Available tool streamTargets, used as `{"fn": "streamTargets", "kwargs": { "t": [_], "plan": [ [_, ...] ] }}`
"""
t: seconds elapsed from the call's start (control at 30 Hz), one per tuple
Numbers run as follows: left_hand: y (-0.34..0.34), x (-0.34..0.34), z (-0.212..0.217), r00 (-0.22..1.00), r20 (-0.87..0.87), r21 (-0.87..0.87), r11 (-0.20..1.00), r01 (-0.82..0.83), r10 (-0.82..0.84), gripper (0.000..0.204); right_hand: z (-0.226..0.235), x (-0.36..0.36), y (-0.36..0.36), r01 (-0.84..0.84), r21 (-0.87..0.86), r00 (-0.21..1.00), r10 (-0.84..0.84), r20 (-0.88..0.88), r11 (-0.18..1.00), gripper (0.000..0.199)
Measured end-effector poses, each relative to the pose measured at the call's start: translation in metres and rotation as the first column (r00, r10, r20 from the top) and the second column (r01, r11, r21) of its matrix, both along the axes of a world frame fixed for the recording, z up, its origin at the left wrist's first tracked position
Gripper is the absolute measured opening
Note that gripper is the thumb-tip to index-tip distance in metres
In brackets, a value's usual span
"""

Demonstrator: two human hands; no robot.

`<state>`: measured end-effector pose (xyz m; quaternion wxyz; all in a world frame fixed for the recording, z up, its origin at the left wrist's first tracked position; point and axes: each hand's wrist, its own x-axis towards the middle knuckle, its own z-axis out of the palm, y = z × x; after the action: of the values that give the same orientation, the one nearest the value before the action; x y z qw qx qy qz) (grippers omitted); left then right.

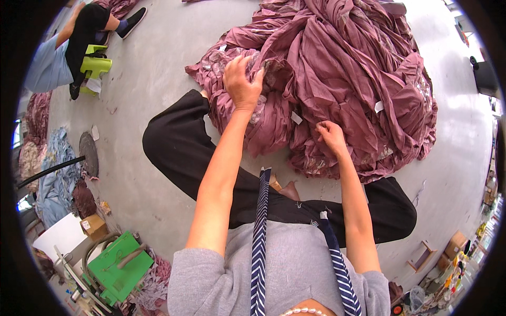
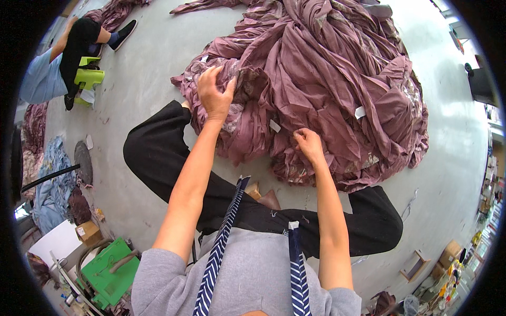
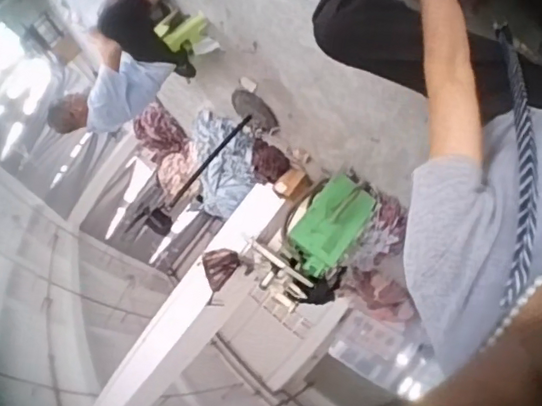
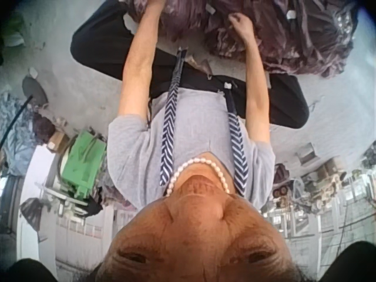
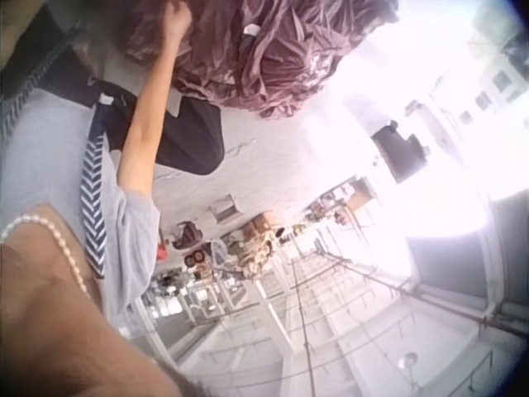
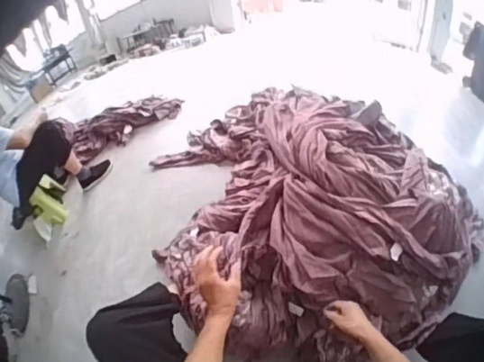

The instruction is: The person sits on the floor and uses scissors to cut a large pile of mauve fabric into smaller pieces. They repeatedly pick up sections, cut them, and place the cut pieces back onto the pile.

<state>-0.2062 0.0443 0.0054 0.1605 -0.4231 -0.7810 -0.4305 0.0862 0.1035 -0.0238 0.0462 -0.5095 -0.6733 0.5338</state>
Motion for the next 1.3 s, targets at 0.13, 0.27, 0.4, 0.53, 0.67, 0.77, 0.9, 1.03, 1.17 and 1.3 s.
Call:
{"fn": "streamTargets", "kwargs": {
  "t": [0.13,0.27,0.4,0.53,0.67,0.77,0.9,1.03,1.17,1.3],
  "plan": [
    [0.037,-0.011,0.011,0.987,0.120,-0.192,0.973,0.125,-0.103,0.036,0.026,-0.022,0.001,0.040,-0.071,0.990,-0.049,-0.130,0.997,0.018],
    [0.059,-0.021,0.003,0.962,0.260,-0.409,0.893,0.189,-0.084,0.028,0.045,-0.058,0.014,0.060,0.107,0.958,-0.027,-0.287,0.993,0.016],
    [0.051,-0.017,-0.005,0.933,0.330,-0.460,0.839,0.290,-0.141,0.019,0.059,-0.089,0.030,0.085,0.161,0.941,-0.026,-0.337,0.983,0.012],
    [0.029,-0.007,-0.005,0.931,0.286,-0.220,0.930,0.293,-0.226,0.010,0.067,-0.114,0.047,0.082,0.373,0.959,0.029,-0.280,0.924,0.013],
    [0.014,0.001,0.007,0.932,0.213,-0.100,0.942,0.319,-0.293,0.010,0.072,-0.138,0.058,0.057,0.579,0.877,0.237,-0.419,0.813,0.025],
    [0.010,0.008,0.017,0.930,0.145,-0.086,0.932,0.351,-0.337,0.011,0.072,-0.152,0.063,-0.064,0.670,0.886,0.352,-0.303,0.740,0.034],
    [0.007,0.018,0.023,0.918,0.130,-0.058,0.921,0.385,-0.376,0.010,0.065,-0.161,0.070,-0.242,0.399,0.919,0.340,-0.197,0.885,0.025],
    [0.001,0.023,0.022,0.906,0.225,-0.018,0.928,0.371,-0.358,0.012,0.051,-0.156,0.066,-0.012,0.041,0.869,0.031,-0.494,0.999,0.015],
    [-0.004,0.027,0.021,0.889,0.271,0.016,0.925,0.380,-0.370,0.013,0.042,-0.150,0.060,0.067,-0.052,0.847,-0.084,-0.524,0.996,0.015],
    [-0.006,0.030,0.021,0.868,0.347,0.042,0.931,0.363,-0.355,0.013,0.044,-0.147,0.059,0.082,-0.052,0.868,-0.097,-0.487,0.995,0.015]
  ]
}}
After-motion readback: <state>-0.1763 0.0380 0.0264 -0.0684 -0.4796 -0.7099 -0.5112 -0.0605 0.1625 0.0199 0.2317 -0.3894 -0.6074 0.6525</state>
